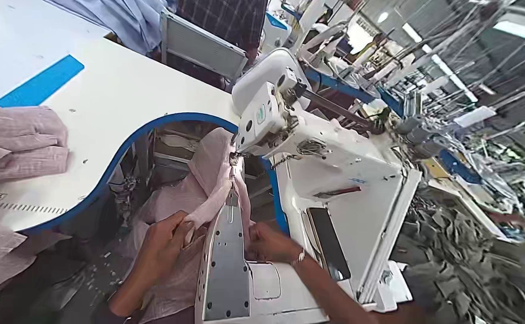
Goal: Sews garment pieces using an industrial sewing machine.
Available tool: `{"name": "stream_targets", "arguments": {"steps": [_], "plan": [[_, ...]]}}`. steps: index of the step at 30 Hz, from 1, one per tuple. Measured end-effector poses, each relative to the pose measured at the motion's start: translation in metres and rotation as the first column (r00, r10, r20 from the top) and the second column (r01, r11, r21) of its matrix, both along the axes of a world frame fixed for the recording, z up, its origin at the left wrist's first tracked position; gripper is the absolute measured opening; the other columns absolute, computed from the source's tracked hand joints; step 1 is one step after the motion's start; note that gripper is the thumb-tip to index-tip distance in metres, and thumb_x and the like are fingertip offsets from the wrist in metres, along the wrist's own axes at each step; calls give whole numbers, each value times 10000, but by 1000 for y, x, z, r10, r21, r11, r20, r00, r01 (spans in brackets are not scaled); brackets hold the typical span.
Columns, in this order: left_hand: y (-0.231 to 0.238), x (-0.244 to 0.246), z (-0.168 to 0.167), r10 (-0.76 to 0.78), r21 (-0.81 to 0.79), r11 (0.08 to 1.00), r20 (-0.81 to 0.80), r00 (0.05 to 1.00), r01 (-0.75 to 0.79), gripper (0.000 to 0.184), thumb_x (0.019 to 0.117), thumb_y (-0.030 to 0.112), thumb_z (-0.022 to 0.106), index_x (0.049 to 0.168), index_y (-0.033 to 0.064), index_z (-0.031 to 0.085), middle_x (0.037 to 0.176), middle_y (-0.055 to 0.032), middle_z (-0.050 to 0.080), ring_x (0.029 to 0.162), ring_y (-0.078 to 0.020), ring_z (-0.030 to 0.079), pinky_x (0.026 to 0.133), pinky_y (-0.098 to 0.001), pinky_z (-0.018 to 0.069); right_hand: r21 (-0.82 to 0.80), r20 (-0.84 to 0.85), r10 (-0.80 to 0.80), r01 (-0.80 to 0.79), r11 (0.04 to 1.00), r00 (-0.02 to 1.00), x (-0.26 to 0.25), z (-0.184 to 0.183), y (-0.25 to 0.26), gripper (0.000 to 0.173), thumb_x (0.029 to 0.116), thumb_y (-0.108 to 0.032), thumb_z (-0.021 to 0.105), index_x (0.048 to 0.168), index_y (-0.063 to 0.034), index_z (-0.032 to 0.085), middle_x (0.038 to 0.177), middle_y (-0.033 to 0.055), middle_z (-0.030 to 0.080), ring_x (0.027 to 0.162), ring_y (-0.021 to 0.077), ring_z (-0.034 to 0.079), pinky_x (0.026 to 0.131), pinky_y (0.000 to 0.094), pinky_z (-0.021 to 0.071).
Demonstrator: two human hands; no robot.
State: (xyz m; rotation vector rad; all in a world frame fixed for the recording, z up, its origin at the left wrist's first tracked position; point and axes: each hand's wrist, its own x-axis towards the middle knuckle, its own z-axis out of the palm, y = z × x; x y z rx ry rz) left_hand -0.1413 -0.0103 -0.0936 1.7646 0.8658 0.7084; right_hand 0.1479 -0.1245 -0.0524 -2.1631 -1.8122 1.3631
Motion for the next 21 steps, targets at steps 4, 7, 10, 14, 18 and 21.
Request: {"name": "stream_targets", "arguments": {"steps": [4,7,10,14,18,21], "plan": [[-28,7,21,-254,-85,963,32,967,256,216,891,253,621,761,82,649,577,13,533,514,-102,526,498,-336,437,329,-475,60,114,937,878,8,51,-1,133,963,-119,574,930,-40,676,803,-88,641,735,-75,587,672,150,506],[9,-14,2,-132,-56,991,-474,870,120,207,876,85,697,889,-122,693,808,-352,651,785,-554,652,696,-722,492,629,-299,23,179,757,954,-36,48,-25,239,932,-61,508,757,17,651,652,47,614,626,57,589,594,258,482],[53,-40,-39,165,89,985,-709,686,-145,242,907,85,662,1026,-126,680,1047,-407,651,1035,-622,616,857,-778,439,584,-243,-243,342,736,939,-61,16,-36,215,913,-118,545,754,-8,640,569,17,511,516,82,492,510,280,392],[11,-101,22,-329,-182,939,-227,917,292,119,891,51,672,830,-51,662,688,-43,633,632,-72,613,624,-283,533,429,102,-328,256,866,939,-60,27,-30,243,933,-174,640,897,48,732,814,211,703,818,372,701,744,578,526],[-15,-149,-8,-668,-573,664,-164,726,481,265,763,173,872,899,15,710,718,-41,680,621,-106,630,611,-342,538,-92,284,4,24,995,959,-26,13,-3,283,938,-166,689,1037,99,678,1034,307,676,1050,485,642,921,657,462],[16,-107,-11,-490,-414,832,-239,838,369,844,711,372,884,1407,24,556,1261,-152,674,1173,-281,638,1029,-509,503,-231,183,192,-148,962,964,-11,-18,22,404,928,-228,722,1160,90,633,1109,298,659,1102,452,626,969,636,446]]}}
